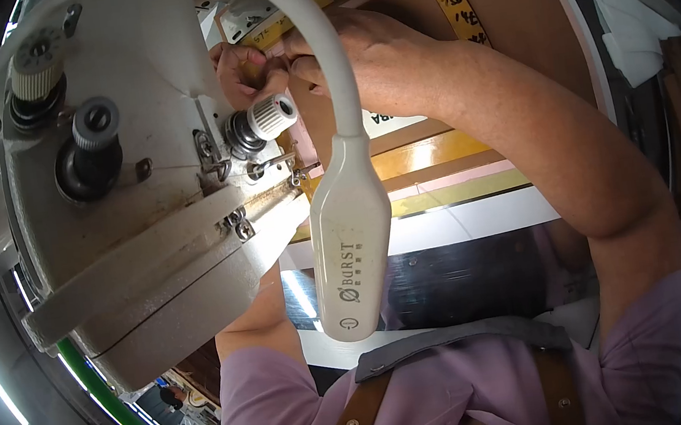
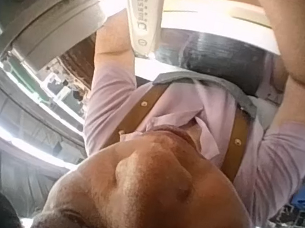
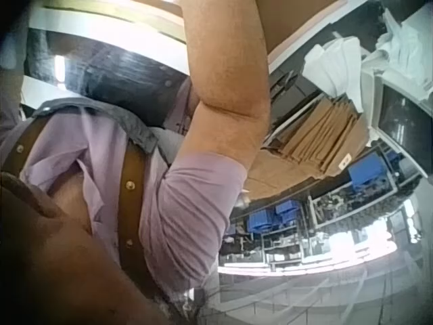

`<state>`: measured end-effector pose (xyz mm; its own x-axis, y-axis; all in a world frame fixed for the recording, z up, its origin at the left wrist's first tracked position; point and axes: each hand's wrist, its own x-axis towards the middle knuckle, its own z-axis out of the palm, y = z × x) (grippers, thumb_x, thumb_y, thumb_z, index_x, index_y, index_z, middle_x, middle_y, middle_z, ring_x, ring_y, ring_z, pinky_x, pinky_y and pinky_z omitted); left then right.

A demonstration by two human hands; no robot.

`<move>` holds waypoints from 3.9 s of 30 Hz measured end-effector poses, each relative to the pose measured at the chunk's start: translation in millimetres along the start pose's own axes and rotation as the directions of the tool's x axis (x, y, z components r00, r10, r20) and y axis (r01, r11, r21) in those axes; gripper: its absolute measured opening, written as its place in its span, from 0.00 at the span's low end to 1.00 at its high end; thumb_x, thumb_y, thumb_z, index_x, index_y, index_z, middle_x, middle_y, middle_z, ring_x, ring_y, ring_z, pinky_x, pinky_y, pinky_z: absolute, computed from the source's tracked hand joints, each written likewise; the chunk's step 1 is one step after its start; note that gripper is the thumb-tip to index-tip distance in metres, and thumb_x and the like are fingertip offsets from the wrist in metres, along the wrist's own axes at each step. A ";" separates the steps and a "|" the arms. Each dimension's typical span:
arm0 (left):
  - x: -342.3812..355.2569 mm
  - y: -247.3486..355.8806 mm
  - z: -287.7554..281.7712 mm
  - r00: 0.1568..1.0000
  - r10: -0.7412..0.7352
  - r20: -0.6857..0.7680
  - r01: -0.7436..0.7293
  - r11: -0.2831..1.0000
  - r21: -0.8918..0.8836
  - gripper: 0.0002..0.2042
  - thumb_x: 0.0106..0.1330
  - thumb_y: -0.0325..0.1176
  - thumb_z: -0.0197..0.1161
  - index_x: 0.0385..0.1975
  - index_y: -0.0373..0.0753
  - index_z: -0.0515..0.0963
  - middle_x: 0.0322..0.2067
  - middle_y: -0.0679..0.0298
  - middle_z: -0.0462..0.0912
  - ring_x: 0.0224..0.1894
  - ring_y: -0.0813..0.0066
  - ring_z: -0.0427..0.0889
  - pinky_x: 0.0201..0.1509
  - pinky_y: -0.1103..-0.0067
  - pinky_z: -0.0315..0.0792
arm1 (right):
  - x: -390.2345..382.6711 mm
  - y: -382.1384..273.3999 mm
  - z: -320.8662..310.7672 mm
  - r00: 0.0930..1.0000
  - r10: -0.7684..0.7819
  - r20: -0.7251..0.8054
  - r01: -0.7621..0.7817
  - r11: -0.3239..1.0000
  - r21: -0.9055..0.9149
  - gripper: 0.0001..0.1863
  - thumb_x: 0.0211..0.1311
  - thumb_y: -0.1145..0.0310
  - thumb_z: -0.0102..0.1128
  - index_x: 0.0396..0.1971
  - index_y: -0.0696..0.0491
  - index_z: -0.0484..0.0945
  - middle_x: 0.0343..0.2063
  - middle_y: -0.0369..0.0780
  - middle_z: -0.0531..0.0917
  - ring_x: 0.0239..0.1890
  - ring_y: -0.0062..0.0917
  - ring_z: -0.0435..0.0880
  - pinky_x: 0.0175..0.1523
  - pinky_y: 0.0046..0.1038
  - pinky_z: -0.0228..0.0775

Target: Sewing and assembling pieces of brown material to manufacture bags using an industrial sewing machine.

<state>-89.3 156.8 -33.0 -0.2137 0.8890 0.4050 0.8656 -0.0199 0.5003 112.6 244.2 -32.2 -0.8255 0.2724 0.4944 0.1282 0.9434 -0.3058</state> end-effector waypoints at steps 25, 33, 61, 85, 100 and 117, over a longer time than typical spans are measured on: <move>-151.0 112.0 -62.7 0.993 -0.017 0.113 0.019 1.000 -0.014 0.15 0.64 0.35 0.70 0.49 0.39 0.84 0.37 0.60 0.84 0.39 0.62 0.81 0.46 0.68 0.72 | 13.2 -20.8 -32.6 0.785 0.260 0.562 -0.058 0.935 -0.351 0.42 0.65 0.33 0.52 0.70 0.48 0.70 0.65 0.50 0.73 0.72 0.41 0.68 0.78 0.50 0.48; -133.0 112.8 -36.6 0.997 0.057 0.049 -0.070 0.945 0.320 0.24 0.63 0.51 0.67 0.52 0.39 0.82 0.37 0.61 0.85 0.42 0.65 0.82 0.49 0.67 0.68 | 14.7 -15.8 -25.7 0.835 0.184 0.519 -0.037 0.960 -0.279 0.45 0.63 0.31 0.53 0.69 0.50 0.69 0.67 0.55 0.68 0.73 0.44 0.66 0.78 0.52 0.51; -136.5 124.6 -27.3 0.997 -0.050 0.062 0.023 0.928 0.371 0.26 0.63 0.53 0.65 0.52 0.38 0.81 0.35 0.57 0.89 0.33 0.68 0.85 0.46 0.70 0.64 | -6.2 -25.5 -16.8 0.939 0.136 0.316 -0.028 0.946 -0.324 0.29 0.71 0.45 0.52 0.63 0.46 0.77 0.64 0.45 0.76 0.71 0.38 0.67 0.79 0.41 0.49; -139.6 148.6 -27.0 0.981 -0.070 0.181 -0.004 0.926 0.377 0.32 0.63 0.54 0.63 0.56 0.30 0.79 0.19 0.56 0.86 0.23 0.65 0.86 0.48 0.70 0.70 | -17.9 26.7 22.1 0.931 0.176 0.321 -0.090 0.960 -0.266 0.30 0.72 0.44 0.51 0.66 0.46 0.74 0.66 0.43 0.73 0.72 0.37 0.66 0.79 0.40 0.49; -135.2 140.3 -19.2 0.984 -0.136 0.114 0.079 0.912 0.403 0.32 0.62 0.54 0.62 0.59 0.34 0.76 0.16 0.55 0.83 0.20 0.57 0.85 0.37 0.63 0.78 | -21.8 31.3 20.4 0.927 0.087 0.366 -0.002 0.974 -0.228 0.31 0.73 0.44 0.50 0.67 0.46 0.73 0.67 0.42 0.72 0.73 0.36 0.65 0.79 0.40 0.50; -124.3 149.6 -25.4 0.957 -0.180 0.226 0.076 0.912 0.404 0.35 0.62 0.52 0.60 0.59 0.26 0.75 0.19 0.51 0.84 0.23 0.56 0.87 0.35 0.63 0.82 | -15.8 15.4 19.4 0.929 0.040 0.369 0.042 0.976 -0.212 0.31 0.73 0.43 0.49 0.69 0.46 0.71 0.69 0.41 0.70 0.73 0.35 0.65 0.79 0.39 0.50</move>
<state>55.3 31.7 11.0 -0.2580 0.9581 0.1246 0.9558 0.2343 0.1777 117.0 250.7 -60.5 -0.9641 0.2213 0.1467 0.2071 0.9726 -0.1058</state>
